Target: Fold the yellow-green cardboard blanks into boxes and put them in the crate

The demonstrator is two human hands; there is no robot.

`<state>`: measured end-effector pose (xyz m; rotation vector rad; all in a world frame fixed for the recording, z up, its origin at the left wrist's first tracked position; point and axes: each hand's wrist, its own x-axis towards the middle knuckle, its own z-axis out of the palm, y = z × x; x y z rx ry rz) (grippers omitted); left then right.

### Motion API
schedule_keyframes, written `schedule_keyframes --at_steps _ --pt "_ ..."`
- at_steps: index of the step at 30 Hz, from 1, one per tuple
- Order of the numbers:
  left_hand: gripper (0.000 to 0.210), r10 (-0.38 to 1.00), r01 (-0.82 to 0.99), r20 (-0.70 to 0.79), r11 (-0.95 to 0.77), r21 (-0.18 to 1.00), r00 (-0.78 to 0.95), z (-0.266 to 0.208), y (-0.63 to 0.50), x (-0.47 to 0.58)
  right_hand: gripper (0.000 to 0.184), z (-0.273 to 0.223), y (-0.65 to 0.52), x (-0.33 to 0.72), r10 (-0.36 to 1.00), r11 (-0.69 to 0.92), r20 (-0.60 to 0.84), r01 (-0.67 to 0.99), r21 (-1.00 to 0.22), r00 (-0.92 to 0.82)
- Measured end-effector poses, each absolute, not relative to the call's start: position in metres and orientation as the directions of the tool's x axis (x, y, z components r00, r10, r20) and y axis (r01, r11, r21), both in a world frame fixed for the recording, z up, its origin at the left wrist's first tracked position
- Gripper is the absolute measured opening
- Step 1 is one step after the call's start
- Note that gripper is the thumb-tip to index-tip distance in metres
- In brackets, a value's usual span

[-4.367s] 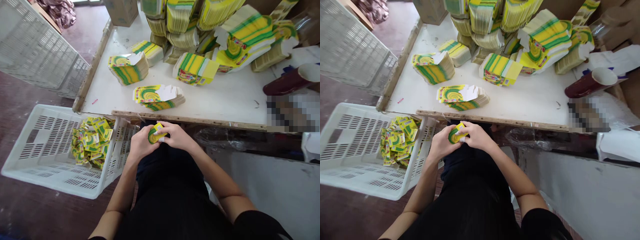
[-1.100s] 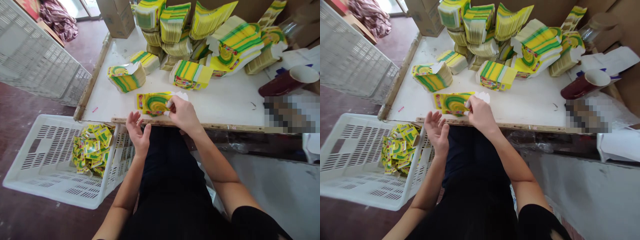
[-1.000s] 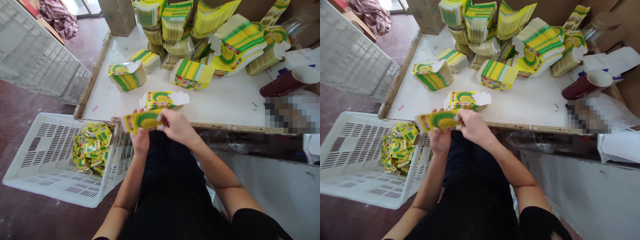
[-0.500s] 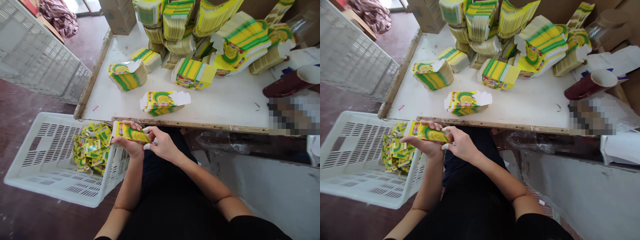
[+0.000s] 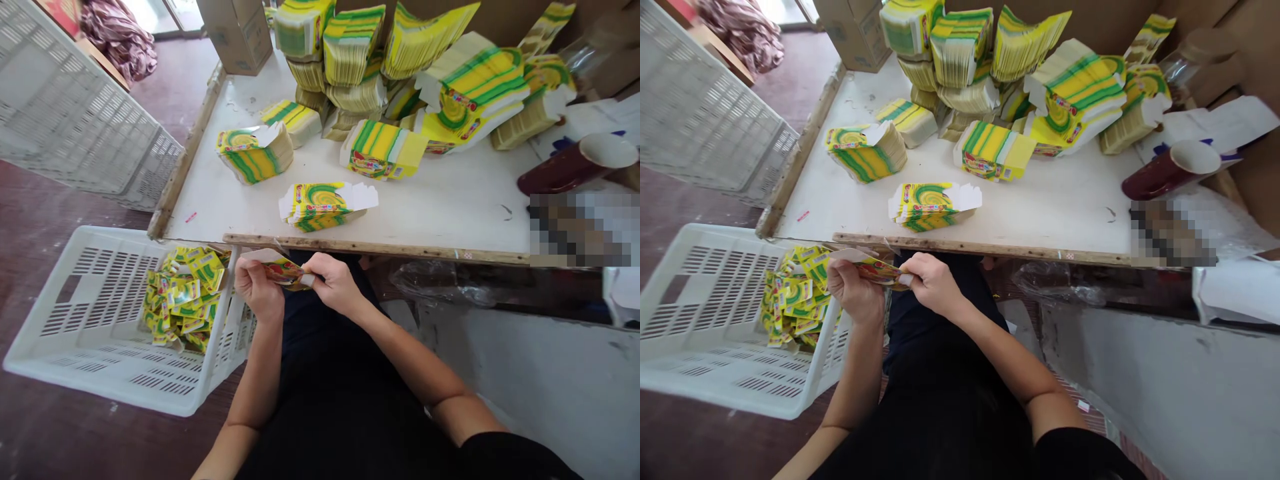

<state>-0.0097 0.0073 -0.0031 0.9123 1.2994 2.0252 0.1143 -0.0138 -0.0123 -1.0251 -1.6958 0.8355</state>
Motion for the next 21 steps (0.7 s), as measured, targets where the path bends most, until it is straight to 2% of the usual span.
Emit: schedule_keyframes --at_steps 3,5,7,9,12,14,16,17,19,21 --pt "0.049 0.864 -0.141 0.161 -0.256 0.956 -0.478 -0.001 0.008 -0.026 0.015 -0.008 -0.013 0.128 0.866 0.493 0.403 0.365 -0.79 -0.296" --pt "0.051 0.926 -0.099 0.134 -0.179 0.979 -0.354 0.006 0.007 -0.046 0.019 -0.003 -0.012 0.14 0.836 0.548 0.436 0.528 -0.649 -0.333" --pt "0.062 0.955 0.028 0.177 -0.176 0.984 -0.236 0.013 0.004 -0.064 0.023 0.001 -0.012 0.15 0.806 0.577 0.461 0.667 -0.47 -0.372" --pt "0.076 0.978 0.216 0.202 -0.187 0.958 -0.05 0.019 0.0 -0.073 0.028 0.005 -0.014 0.153 0.769 0.608 0.478 0.715 -0.345 -0.424" --pt "0.09 0.954 0.476 0.024 -0.171 0.863 0.299 0.017 -0.006 -0.063 0.03 0.009 -0.019 0.15 0.712 0.679 0.499 0.668 -0.306 -0.495" --pt "0.075 0.903 0.548 -0.143 -0.114 0.829 0.405 0.01 -0.009 -0.047 0.027 0.008 -0.022 0.146 0.717 0.679 0.507 0.641 -0.357 -0.478" --pt "0.055 0.897 0.561 -0.223 -0.032 0.827 0.381 0.002 -0.012 -0.034 0.02 0.005 -0.025 0.145 0.791 0.59 0.508 0.643 -0.488 -0.34" --pt "0.049 0.917 0.559 -0.215 -0.011 0.829 0.337 -0.002 -0.015 -0.029 0.023 0.002 -0.027 0.144 0.84 0.513 0.492 0.629 -0.584 -0.23" --pt "0.049 0.958 0.554 -0.126 -0.04 0.831 0.258 -0.008 -0.019 -0.023 0.046 -0.004 -0.029 0.141 0.922 0.345 0.386 0.501 -0.794 -0.024" --pt "0.055 0.972 0.556 -0.006 -0.129 0.821 0.234 -0.013 -0.023 -0.022 0.056 -0.011 -0.03 0.134 0.982 0.18 0.188 0.244 -0.953 0.009"
